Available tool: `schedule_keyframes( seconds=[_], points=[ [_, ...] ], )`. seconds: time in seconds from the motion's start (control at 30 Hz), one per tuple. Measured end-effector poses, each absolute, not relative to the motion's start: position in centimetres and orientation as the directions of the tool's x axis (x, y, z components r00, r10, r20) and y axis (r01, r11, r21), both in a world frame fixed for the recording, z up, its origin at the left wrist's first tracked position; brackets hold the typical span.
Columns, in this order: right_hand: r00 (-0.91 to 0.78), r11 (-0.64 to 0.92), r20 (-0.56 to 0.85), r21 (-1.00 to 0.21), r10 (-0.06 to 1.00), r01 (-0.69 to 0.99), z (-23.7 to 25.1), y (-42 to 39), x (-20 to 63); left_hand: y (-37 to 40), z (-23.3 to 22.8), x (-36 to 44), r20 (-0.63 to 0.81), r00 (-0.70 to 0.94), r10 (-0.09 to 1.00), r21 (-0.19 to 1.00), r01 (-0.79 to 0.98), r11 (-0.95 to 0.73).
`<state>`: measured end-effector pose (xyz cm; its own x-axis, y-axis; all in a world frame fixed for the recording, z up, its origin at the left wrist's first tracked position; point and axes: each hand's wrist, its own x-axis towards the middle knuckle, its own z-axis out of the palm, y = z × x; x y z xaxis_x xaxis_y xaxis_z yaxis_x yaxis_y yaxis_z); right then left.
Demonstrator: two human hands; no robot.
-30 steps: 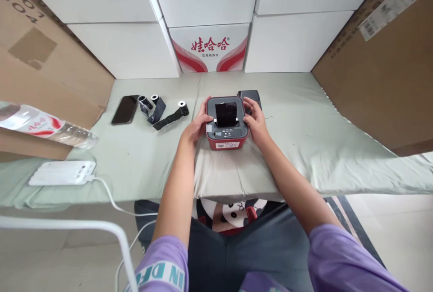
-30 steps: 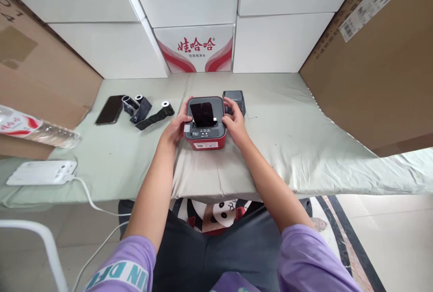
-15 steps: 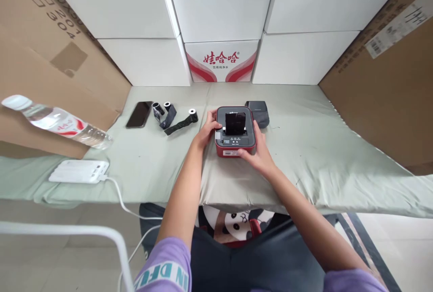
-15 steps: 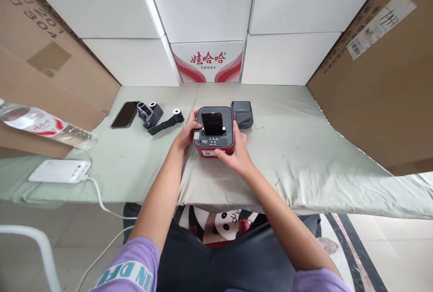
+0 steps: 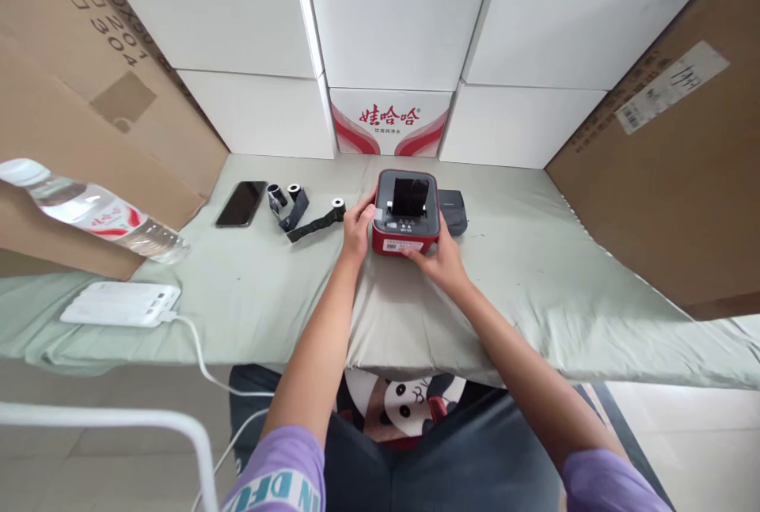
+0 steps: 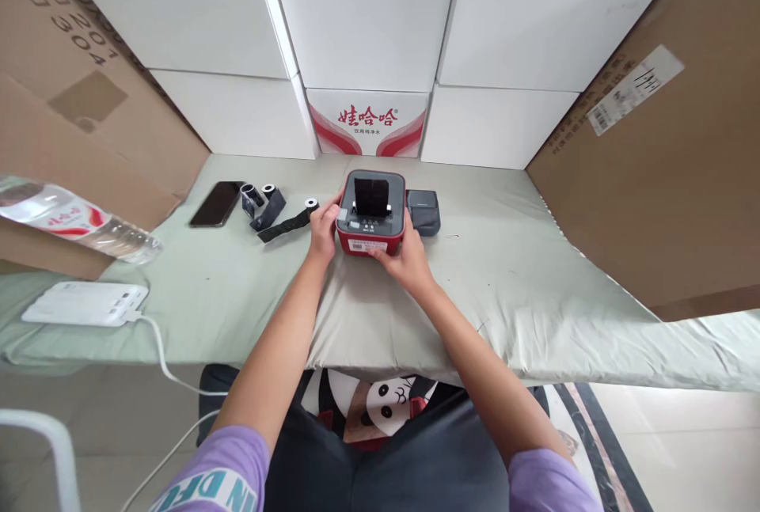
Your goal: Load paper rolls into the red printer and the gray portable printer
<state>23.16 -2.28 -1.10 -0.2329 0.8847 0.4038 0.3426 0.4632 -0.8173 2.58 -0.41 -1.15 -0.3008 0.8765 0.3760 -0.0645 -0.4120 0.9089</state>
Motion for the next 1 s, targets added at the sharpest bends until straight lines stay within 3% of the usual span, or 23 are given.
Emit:
schedule_keyframes(
  seconds=[0.27, 0.4, 0.57, 0.7, 0.8, 0.9, 1.0],
  points=[
    [-0.211, 0.48, 0.437, -0.845, 0.874, 0.238, -1.1, 2.0, 19.3, 1.6, -3.0, 1.6, 0.298, -0.394, 0.87, 0.866, -0.272, -0.419],
    [-0.116, 0.455, 0.441, -0.854, 0.89, 0.252, -2.5, 1.8, 18.6, 2.1, -3.1, 1.5, 0.295, -0.346, 0.891, 0.885, -0.254, -0.391],
    [-0.121, 0.488, 0.474, -0.837, 0.872, 0.248, -3.9, 3.2, 18.3, 2.7, -3.2, 1.6, 0.276, -0.33, 0.903, 0.898, -0.247, -0.364],
    [-0.142, 0.535, 0.518, -0.787, 0.844, 0.307, -4.5, 3.7, 17.9, 2.9, -3.4, 1.6, 0.275, -0.346, 0.897, 0.902, -0.229, -0.365],
    [-0.13, 0.632, 0.634, -0.688, 0.763, 0.356, -3.6, 3.1, 18.4, 3.1, -3.8, 1.4, 0.312, -0.335, 0.889, 0.897, -0.205, -0.393],
    [0.004, 0.699, 0.771, -0.58, 0.637, 0.42, -2.5, 2.8, 21.0, 3.1, -4.2, 1.0, 0.38, -0.389, 0.839, 0.892, -0.087, -0.444],
    [0.322, 0.552, 0.729, -0.674, 0.604, 0.49, -3.0, 4.2, 24.9, 2.6, -4.5, 0.7, 0.487, -0.534, 0.691, 0.864, 0.18, -0.47]
  ],
)
